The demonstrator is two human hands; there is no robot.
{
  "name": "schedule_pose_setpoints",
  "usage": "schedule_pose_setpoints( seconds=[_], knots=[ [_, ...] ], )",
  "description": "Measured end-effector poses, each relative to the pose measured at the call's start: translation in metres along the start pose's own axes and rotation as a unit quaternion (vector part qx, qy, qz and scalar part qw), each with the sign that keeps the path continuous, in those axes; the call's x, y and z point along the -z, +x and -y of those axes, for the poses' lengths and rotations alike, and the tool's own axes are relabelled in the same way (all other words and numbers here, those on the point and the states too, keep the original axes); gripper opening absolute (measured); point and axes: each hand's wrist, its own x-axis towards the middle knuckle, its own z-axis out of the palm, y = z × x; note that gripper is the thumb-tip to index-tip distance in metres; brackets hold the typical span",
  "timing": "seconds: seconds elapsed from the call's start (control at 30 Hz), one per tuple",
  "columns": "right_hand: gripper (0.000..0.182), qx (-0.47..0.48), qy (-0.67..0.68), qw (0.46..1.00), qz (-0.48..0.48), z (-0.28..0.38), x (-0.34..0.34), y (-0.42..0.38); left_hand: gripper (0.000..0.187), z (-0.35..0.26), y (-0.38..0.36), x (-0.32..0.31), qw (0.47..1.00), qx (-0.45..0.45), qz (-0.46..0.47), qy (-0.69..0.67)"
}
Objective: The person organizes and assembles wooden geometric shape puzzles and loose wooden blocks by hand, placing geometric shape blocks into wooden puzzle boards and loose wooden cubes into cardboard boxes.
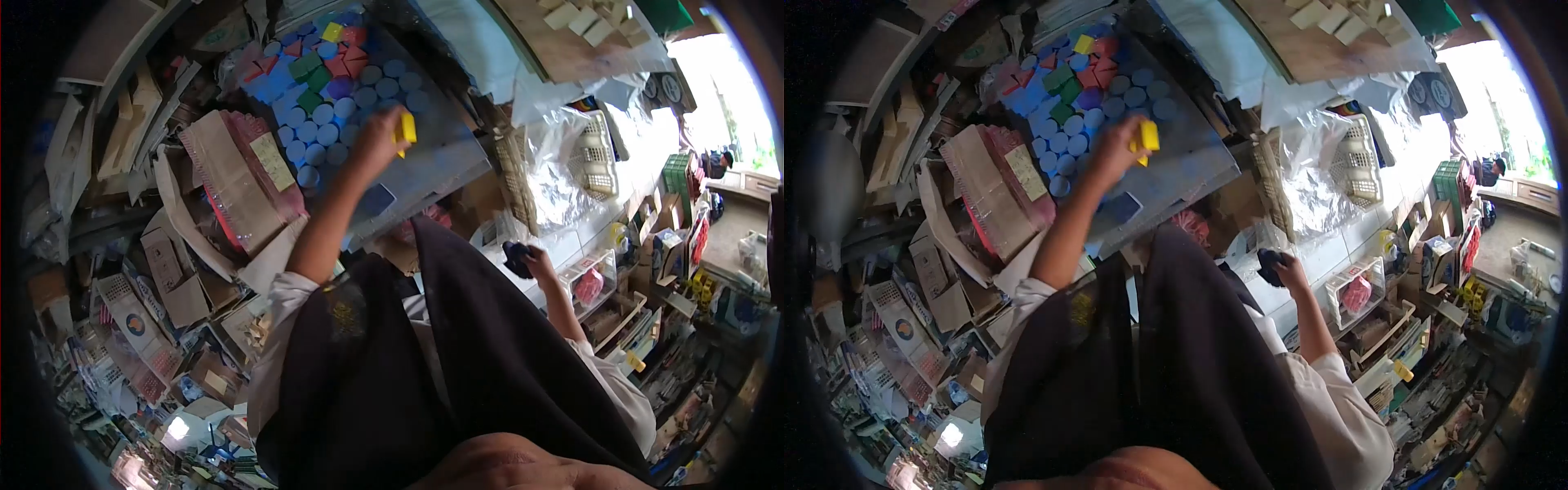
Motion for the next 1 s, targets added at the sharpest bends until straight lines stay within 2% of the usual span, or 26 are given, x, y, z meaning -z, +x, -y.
schedule_pose_setpoints(
  seconds=[0.07,0.2,0.23,0.27,0.3,0.33,0.37,0.4,0.43,0.47,0.5,0.53,0.57,0.6,0.63,0.67,0.7,0.73,0.8,0.83,0.87,0.9,0.93,0.97,1.0],
  knots=[
    [0.014,0.053,0.042,0.998,-0.011,0.002,0.001,0.01,0.054,-0.006,-0.015,-0.052,0.994,0.012,0.026,0.108],
    [0.019,0.154,0.023,0.987,0.026,0.024,0.016,0.005,0.058,-0.025,-0.03,-0.066,0.971,0.058,0.072,0.22],
    [0.019,0.16,0.027,0.986,0.03,0.043,0.021,-0.006,0.055,-0.041,-0.037,-0.053,0.983,0.071,0.007,0.168],
    [0.018,0.166,0.104,0.979,0.06,0.068,0.024,-0.022,0.051,-0.053,-0.045,-0.043,0.988,0.083,-0.058,0.115],
    [0.018,0.171,0.181,0.964,0.089,0.087,0.022,-0.031,0.041,-0.053,-0.055,-0.04,0.991,0.087,-0.09,0.042],
    [0.022,0.225,0.193,0.951,0.091,0.099,0.019,-0.025,0.041,-0.058,-0.062,-0.043,0.991,0.085,-0.092,0.051],
    [0.025,0.277,0.204,0.934,0.093,0.113,0.015,-0.02,0.04,-0.065,-0.071,-0.048,0.95,0.195,-0.095,-0.223],
    [0.027,0.292,0.265,0.912,0.114,0.153,0.009,-0.045,0.039,-0.074,-0.079,-0.053,0.826,0.285,-0.09,-0.479],
    [0.027,0.344,0.238,0.905,0.072,0.173,-0.003,-0.048,0.033,-0.096,-0.085,-0.062,0.754,0.293,-0.114,-0.577],
    [0.027,0.365,0.258,0.894,0.044,0.182,-0.021,-0.047,0.033,-0.104,-0.083,-0.079,0.757,0.29,-0.118,-0.573],
    [0.03,0.438,0.158,0.885,0.006,0.187,-0.037,-0.043,0.029,-0.106,-0.085,-0.099,0.665,0.277,-0.125,-0.683],
    [0.036,0.591,0.036,0.805,-0.03,0.2,-0.048,-0.05,0.025,-0.11,-0.087,-0.115,0.557,0.259,-0.13,-0.778],
    [0.042,0.579,-0.064,0.81,-0.077,0.192,-0.072,-0.04,0.026,-0.127,-0.085,-0.12,0.562,0.229,-0.127,-0.784],
    [0.043,0.592,-0.069,0.796,-0.105,0.191,-0.074,-0.037,0.029,-0.142,-0.087,-0.123,0.565,0.201,-0.125,-0.79],
    [0.042,0.581,-0.05,0.805,-0.108,0.188,-0.073,-0.03,0.032,-0.143,-0.085,-0.127,0.553,0.254,-0.177,-0.773],
    [0.042,0.573,-0.031,0.811,-0.112,0.186,-0.071,-0.017,0.032,-0.146,-0.088,-0.132,0.552,0.253,-0.181,-0.774],
    [0.036,0.578,0.05,0.813,-0.054,0.185,-0.069,0.001,0.033,-0.156,-0.092,-0.134,0.555,0.287,-0.218,-0.75],
    [0.029,0.503,0.071,0.858,-0.075,0.186,-0.064,0.002,0.035,-0.163,-0.096,-0.135,0.557,0.319,-0.252,-0.724],
    [0.026,0.415,0.199,0.883,-0.093,0.19,-0.046,0.005,0.04,-0.164,-0.107,-0.138,0.565,0.326,-0.248,-0.717],
    [0.03,0.483,0.178,0.852,-0.091,0.192,-0.04,-0.011,0.043,-0.158,-0.107,-0.137,0.585,0.291,-0.247,-0.716],
    [0.033,0.587,0.074,0.8,-0.102,0.189,-0.045,-0.023,0.046,-0.152,-0.106,-0.137,0.603,0.256,-0.245,-0.715],
    [0.034,0.635,-0.026,0.754,-0.165,0.182,-0.057,-0.034,0.051,-0.157,-0.105,-0.136,0.634,0.22,-0.21,-0.711],
    [0.036,0.671,-0.126,0.695,-0.225,0.178,-0.065,-0.043,0.056,-0.175,-0.104,-0.13,0.573,0.187,-0.158,-0.782],
    [0.031,0.661,-0.081,0.717,-0.206,0.182,-0.062,-0.043,0.051,-0.174,-0.105,-0.13,0.575,0.2,-0.165,-0.776],
    [0.031,0.662,-0.084,0.716,-0.205,0.184,-0.058,-0.037,0.046,-0.171,-0.103,-0.13,0.578,0.21,-0.175,-0.769]
  ],
)
